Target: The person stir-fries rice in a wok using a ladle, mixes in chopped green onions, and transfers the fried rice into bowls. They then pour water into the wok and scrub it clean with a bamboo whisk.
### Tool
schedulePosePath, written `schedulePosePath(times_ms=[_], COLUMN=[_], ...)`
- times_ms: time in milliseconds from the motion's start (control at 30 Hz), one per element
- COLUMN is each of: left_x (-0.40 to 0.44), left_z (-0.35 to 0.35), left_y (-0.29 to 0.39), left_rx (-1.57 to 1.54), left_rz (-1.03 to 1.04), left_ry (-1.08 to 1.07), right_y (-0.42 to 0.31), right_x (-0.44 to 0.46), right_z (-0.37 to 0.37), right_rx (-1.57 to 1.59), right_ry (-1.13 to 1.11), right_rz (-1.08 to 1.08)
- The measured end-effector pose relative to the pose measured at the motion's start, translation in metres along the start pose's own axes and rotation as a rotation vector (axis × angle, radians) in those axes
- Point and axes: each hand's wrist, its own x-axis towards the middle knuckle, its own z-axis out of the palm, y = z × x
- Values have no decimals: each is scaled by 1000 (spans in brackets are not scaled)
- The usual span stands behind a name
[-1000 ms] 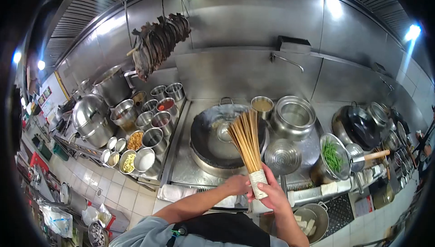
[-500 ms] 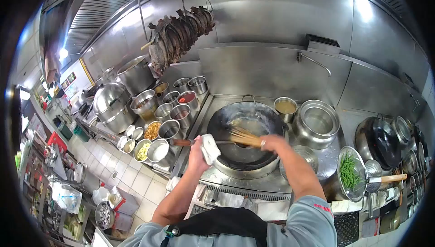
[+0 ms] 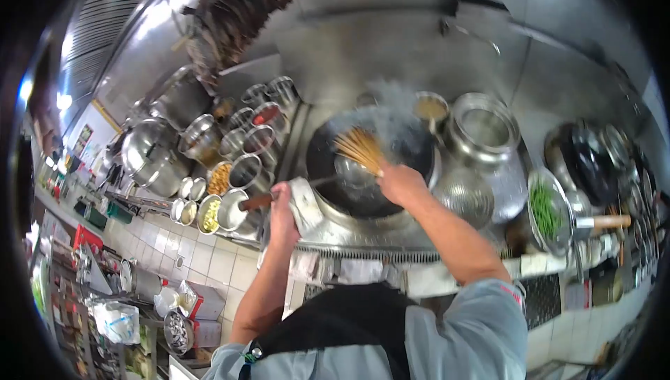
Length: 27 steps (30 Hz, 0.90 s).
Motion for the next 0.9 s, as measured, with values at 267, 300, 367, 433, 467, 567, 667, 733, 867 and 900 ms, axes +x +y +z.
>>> schedulePosePath(times_ms=[267, 300, 367, 433, 467, 567, 667, 733, 867, 900], left_x=[0, -8, -13, 6, 14, 5, -3, -5, 20, 12], left_z=[16, 32, 54, 42, 33, 38, 45, 51, 24, 25], left_y=[9, 13, 18, 9, 6, 16, 14, 13, 5, 7], left_rx=[64, 15, -37, -116, -146, -185, -161, -133, -128, -137], left_rz=[24, -14, -81, -100, -112, -164, -125, -122, -134, -123], left_ry=[-43, -11, 78, 56, 40, 98, 94, 85, 88, 103], right_y=[43, 24, -7, 2, 4, 32, 21, -11, 18, 36], right_x=[30, 26, 10, 20, 23, 49, 50, 31, 66, 84], right_z=[-13, -13, -9, 18, 21, -1, 13, 10, 48, 62], right_rx=[-152, -88, 29, 331, 556, 230, 13, 89, 231, 34], right_ry=[-27, -1, 51, -243, -430, -209, 114, 64, -173, -69], right_rz=[158, 177, 201, 216, 387, 243, 234, 105, 190, 139])
